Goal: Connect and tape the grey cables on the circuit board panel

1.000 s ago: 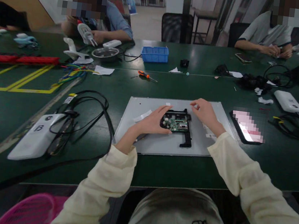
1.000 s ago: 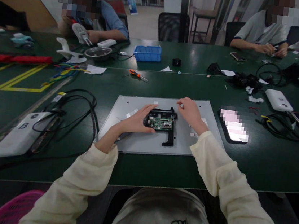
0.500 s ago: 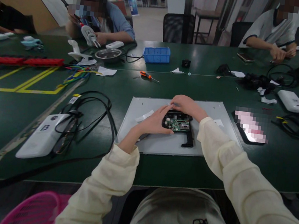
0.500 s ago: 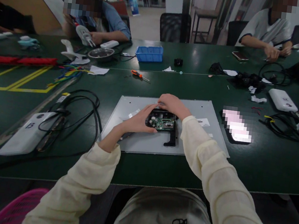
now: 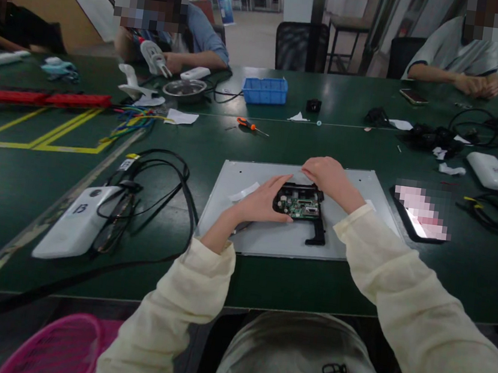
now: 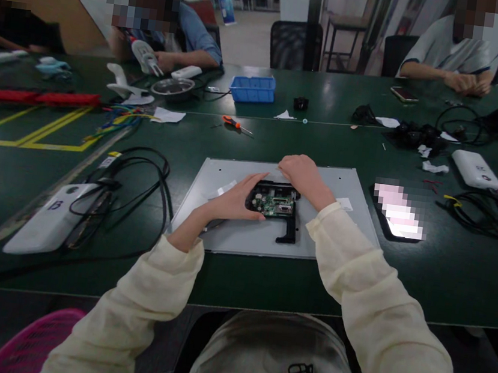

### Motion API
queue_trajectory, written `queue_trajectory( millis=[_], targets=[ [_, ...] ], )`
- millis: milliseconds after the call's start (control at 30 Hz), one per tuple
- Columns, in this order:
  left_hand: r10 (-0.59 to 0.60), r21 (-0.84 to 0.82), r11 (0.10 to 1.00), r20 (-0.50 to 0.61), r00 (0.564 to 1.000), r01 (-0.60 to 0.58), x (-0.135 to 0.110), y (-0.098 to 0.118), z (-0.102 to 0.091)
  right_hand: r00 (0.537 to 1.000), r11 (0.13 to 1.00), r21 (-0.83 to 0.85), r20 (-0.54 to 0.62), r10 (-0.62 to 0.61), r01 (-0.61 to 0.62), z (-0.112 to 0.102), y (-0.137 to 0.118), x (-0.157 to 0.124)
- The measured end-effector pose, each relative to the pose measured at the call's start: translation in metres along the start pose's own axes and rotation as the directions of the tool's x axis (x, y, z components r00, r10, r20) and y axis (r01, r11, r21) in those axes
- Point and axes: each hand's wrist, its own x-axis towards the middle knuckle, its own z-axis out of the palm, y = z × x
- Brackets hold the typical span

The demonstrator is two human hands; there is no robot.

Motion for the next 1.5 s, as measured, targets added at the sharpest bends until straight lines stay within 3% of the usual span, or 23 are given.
queue_trajectory(
  millis=[200, 567, 800, 967, 1133, 1500],
  targets=[
    [-0.011, 0.019, 1.0, 0.003, 1.0, 0.011, 0.0, 0.0, 0.0, 1.0, 0.999, -0.041, 0.019, 0.025, -0.024, -0.004, -0.005, -0.031],
    [-0.016, 0.017, 1.0, 0.008, 1.0, 0.016, 0.001, -0.001, 0.0, 0.999, 0.999, -0.041, 0.027, 0.024, -0.022, 0.013, -0.01, -0.033],
    [-0.019, -0.002, 1.0, 0.017, 1.0, 0.019, 0.0, 0.001, -0.002, 0.987, 0.982, 0.114, -0.031, 0.156, -0.151, -0.002, -0.006, -0.046],
    [-0.02, -0.013, 1.0, 0.025, 0.999, 0.02, 0.0, 0.003, -0.003, 0.948, 0.934, 0.198, -0.049, 0.314, -0.299, -0.01, 0.019, -0.077],
    [-0.038, -0.014, 0.999, 0.031, 0.999, 0.038, 0.0, 0.004, -0.003, 0.905, 0.876, 0.279, -0.051, 0.423, -0.394, 0.001, 0.045, -0.106],
    [-0.03, -0.011, 0.999, 0.032, 0.999, 0.031, -0.001, 0.003, -0.004, 0.883, 0.809, 0.374, 0.067, 0.465, -0.455, 0.002, 0.042, -0.115]
  ],
)
